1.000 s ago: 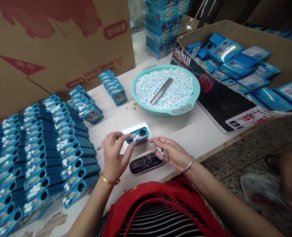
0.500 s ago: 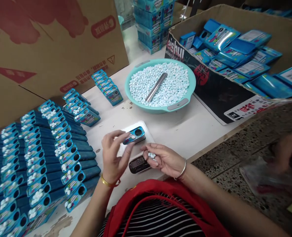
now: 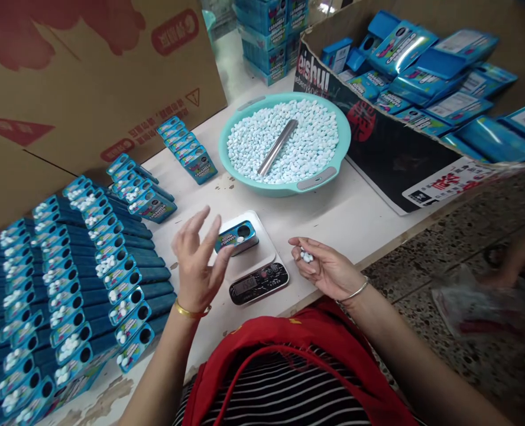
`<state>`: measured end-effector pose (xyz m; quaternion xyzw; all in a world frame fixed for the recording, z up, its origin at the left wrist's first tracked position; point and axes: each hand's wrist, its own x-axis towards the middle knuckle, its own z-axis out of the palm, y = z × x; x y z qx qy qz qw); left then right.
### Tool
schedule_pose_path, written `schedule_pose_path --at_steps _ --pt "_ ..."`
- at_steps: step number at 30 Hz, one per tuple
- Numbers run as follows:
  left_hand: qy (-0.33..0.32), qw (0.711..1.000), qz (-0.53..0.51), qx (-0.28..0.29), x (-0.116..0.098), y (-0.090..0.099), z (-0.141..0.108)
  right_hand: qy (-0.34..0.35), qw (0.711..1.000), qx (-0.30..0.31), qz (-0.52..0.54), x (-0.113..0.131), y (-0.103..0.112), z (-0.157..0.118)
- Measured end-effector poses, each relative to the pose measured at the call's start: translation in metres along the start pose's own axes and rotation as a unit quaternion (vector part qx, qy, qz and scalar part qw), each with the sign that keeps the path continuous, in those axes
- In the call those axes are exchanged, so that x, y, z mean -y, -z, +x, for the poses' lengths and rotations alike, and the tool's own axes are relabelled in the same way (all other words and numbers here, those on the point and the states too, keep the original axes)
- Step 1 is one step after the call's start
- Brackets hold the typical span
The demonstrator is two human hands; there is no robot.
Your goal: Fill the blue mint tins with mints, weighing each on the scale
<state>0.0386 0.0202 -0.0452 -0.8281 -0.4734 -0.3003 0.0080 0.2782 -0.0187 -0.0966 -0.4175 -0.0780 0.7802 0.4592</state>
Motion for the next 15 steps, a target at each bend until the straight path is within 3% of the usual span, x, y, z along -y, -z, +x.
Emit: schedule_pose_path --at_steps 3,6,11,15 --pt "0.026 0.998 -0.02 -0.05 0.005 0.015 -0.006 0.001 1.0 -0.01 0.007 -0.001 0.005 0.003" --pt "0.018 0.999 -0.021 -0.039 0.007 0.019 -0.017 0.0 1.0 -0.021 0.013 -0.002 0.008 0.005" --pt "-0.048 0.997 0.0 0.058 -0.001 -0.004 -0.019 -0.001 1.0 -0.015 0.001 -0.004 0.005 0.005" --pt "-0.043 0.998 0.011 0.035 -0.006 -0.011 -0.004 0.004 1.0 -0.015 -0.009 -0.004 0.003 0.004"
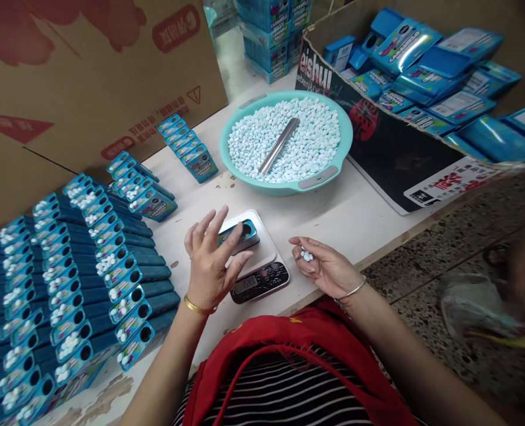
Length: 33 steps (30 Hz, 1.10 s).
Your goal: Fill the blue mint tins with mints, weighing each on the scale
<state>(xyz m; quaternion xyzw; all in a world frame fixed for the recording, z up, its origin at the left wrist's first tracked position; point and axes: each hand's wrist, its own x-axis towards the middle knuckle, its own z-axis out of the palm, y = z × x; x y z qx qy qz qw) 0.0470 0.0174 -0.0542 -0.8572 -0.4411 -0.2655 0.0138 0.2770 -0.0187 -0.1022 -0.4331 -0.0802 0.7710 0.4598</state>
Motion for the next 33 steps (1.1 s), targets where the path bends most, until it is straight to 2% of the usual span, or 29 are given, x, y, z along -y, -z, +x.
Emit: schedule_pose_path --at_steps 3,8,14,17,21,23,26,28,30,33 --pt "0.03 0.998 -0.033 -0.04 0.004 0.014 0.005 0.006 1.0 -0.008 0.003 0.0 0.005 0.001" --pt "0.132 0.987 -0.054 -0.078 0.018 0.038 -0.006 0.009 0.999 -0.042 0.013 -0.005 0.022 0.009" --pt "0.158 0.984 -0.045 -0.076 0.026 0.041 -0.014 0.024 0.998 -0.066 0.0 -0.012 0.033 0.017" --pt "0.153 0.986 -0.043 -0.048 0.027 0.039 -0.011 0.024 0.997 -0.071 -0.021 -0.011 0.033 0.017" --pt "0.123 0.99 -0.062 0.018 0.023 0.031 -0.004 0.035 0.996 -0.07 -0.047 -0.013 0.032 0.016" --pt "0.1 0.99 -0.061 0.074 0.019 0.023 0.002 0.041 0.996 -0.068 -0.05 -0.015 0.031 0.016" --pt "0.064 0.978 -0.043 0.193 0.018 0.013 0.015 0.043 0.996 -0.065 -0.048 -0.018 0.029 0.016" --pt "0.062 0.969 -0.025 0.236 0.029 0.01 0.028 0.042 0.996 -0.064 -0.048 -0.02 0.027 0.016" --pt "0.094 0.969 0.018 0.227 0.051 0.01 0.045 0.041 0.996 -0.06 -0.048 -0.02 0.024 0.016" --pt "0.141 0.962 0.1 0.211 0.097 0.005 0.076 0.038 0.997 -0.056 -0.048 -0.02 0.02 0.017"
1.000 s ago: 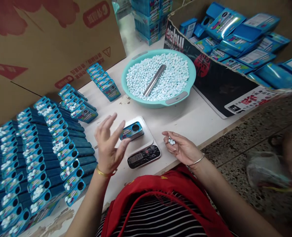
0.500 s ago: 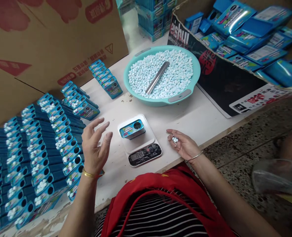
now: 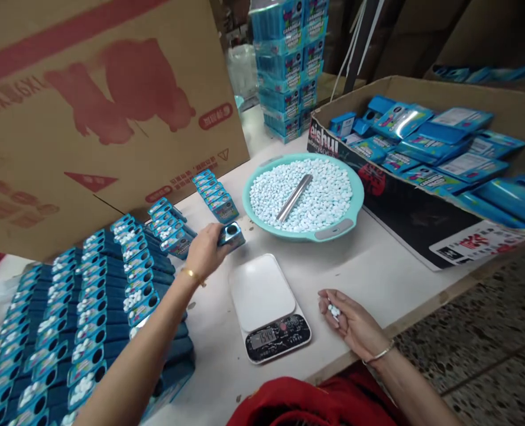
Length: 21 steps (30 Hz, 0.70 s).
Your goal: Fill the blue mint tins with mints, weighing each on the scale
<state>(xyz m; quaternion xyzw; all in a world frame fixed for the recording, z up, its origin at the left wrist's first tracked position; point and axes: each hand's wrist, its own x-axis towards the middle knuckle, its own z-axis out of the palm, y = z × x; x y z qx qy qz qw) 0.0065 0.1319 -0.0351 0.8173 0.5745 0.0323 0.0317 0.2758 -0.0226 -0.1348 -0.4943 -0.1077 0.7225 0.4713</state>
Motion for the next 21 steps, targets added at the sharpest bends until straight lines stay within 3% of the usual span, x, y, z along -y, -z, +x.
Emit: schedule_pose_path --at_steps 4,8,11,15,18,21 --pt "0.014 0.999 0.039 0.004 0.032 -0.015 0.055 -0.004 1.0 -0.004 -0.012 0.001 -0.004 0.0" --pt "0.039 0.996 0.07 -0.027 0.036 -0.029 0.075 -0.018 1.0 -0.006 -0.015 0.0 -0.002 0.001" --pt "0.048 0.993 0.089 -0.057 0.04 -0.023 0.06 -0.029 0.999 -0.004 -0.012 -0.002 0.001 0.001" --pt "0.102 0.98 0.15 -0.079 0.062 -0.006 0.02 -0.043 0.999 -0.001 -0.024 -0.004 0.005 0.003" --pt "0.158 0.964 0.206 -0.047 0.082 -0.002 -0.006 -0.042 0.999 0.006 -0.031 -0.003 0.006 0.004" --pt "0.169 0.96 0.224 -0.016 0.093 -0.006 -0.019 -0.023 0.999 0.016 -0.043 -0.002 0.004 0.003"
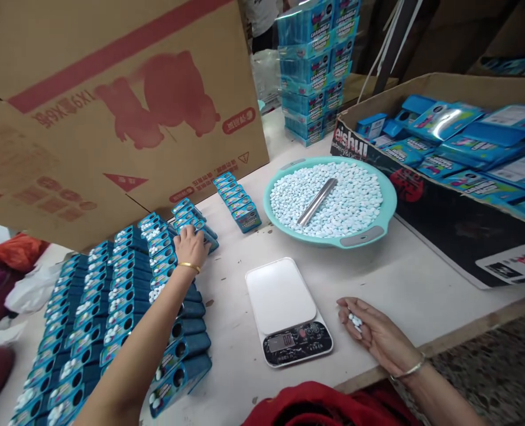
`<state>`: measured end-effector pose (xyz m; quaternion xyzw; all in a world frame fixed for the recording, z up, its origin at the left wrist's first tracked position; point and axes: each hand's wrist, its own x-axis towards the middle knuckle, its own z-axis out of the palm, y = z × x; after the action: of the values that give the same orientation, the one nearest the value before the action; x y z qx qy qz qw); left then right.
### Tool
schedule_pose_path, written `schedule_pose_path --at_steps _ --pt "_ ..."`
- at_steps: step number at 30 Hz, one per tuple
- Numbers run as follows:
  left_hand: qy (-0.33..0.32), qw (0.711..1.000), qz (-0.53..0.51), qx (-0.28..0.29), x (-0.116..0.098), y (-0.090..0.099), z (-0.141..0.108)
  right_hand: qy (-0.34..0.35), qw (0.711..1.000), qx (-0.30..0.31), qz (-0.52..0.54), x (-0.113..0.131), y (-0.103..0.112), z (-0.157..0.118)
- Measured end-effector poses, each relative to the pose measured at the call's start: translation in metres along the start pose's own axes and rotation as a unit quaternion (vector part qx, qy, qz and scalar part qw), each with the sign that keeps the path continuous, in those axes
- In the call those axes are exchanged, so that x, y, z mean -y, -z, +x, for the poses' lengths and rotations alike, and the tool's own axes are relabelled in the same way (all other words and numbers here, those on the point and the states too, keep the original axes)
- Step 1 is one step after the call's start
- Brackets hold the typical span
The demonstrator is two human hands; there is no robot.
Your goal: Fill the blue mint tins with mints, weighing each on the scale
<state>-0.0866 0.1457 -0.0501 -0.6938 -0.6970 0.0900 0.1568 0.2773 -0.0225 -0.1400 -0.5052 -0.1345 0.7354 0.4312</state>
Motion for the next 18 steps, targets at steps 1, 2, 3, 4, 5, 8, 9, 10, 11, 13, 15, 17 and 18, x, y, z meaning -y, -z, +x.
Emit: schedule_pose_path --at_steps 1,2,3,4,5,8,9,10,11,13,15,17,18 --pt "-0.005 1.0 -0.002 0.001 0.0 -0.001 -0.002 0.008 1.0 0.001 -0.001 0.0 -0.001 -0.001" --pt "-0.012 1.0 -0.004 0.001 -0.001 0.001 -0.004 0.015 1.0 0.002 0.0 0.0 -0.001 -0.001" --pt "-0.02 1.0 -0.007 -0.001 -0.004 0.005 -0.007 0.022 1.0 0.002 0.002 0.0 -0.002 -0.002" --pt "-0.031 0.999 -0.01 -0.004 -0.007 0.012 -0.011 0.029 1.0 0.001 0.005 -0.001 -0.002 -0.002" --pt "-0.044 0.999 -0.015 -0.006 -0.012 0.021 -0.017 0.036 0.999 -0.001 0.009 -0.002 -0.002 -0.003" --pt "-0.099 0.994 -0.036 0.001 -0.034 0.058 -0.043 0.048 0.998 -0.013 0.027 -0.006 -0.003 -0.005" --pt "-0.123 0.991 -0.048 0.009 -0.045 0.071 -0.053 0.047 0.998 -0.017 0.037 -0.007 -0.003 -0.006" --pt "-0.15 0.986 -0.062 0.02 -0.057 0.083 -0.064 0.046 0.998 -0.019 0.047 -0.008 -0.003 -0.008" --pt "-0.177 0.981 -0.074 0.03 -0.07 0.093 -0.074 0.045 0.997 -0.017 0.057 -0.009 -0.003 -0.011" --pt "-0.228 0.968 -0.084 0.054 -0.099 0.108 -0.091 0.046 0.996 -0.006 0.074 -0.009 -0.001 -0.018" --pt "-0.264 0.959 -0.079 0.069 -0.125 0.113 -0.101 0.052 0.995 0.004 0.091 -0.009 0.004 -0.028" --pt "-0.286 0.952 -0.075 0.072 -0.143 0.114 -0.104 0.058 0.993 0.008 0.106 -0.01 0.012 -0.038" --pt "-0.294 0.95 -0.076 0.07 -0.147 0.115 -0.105 0.061 0.992 0.007 0.112 -0.01 0.017 -0.043"
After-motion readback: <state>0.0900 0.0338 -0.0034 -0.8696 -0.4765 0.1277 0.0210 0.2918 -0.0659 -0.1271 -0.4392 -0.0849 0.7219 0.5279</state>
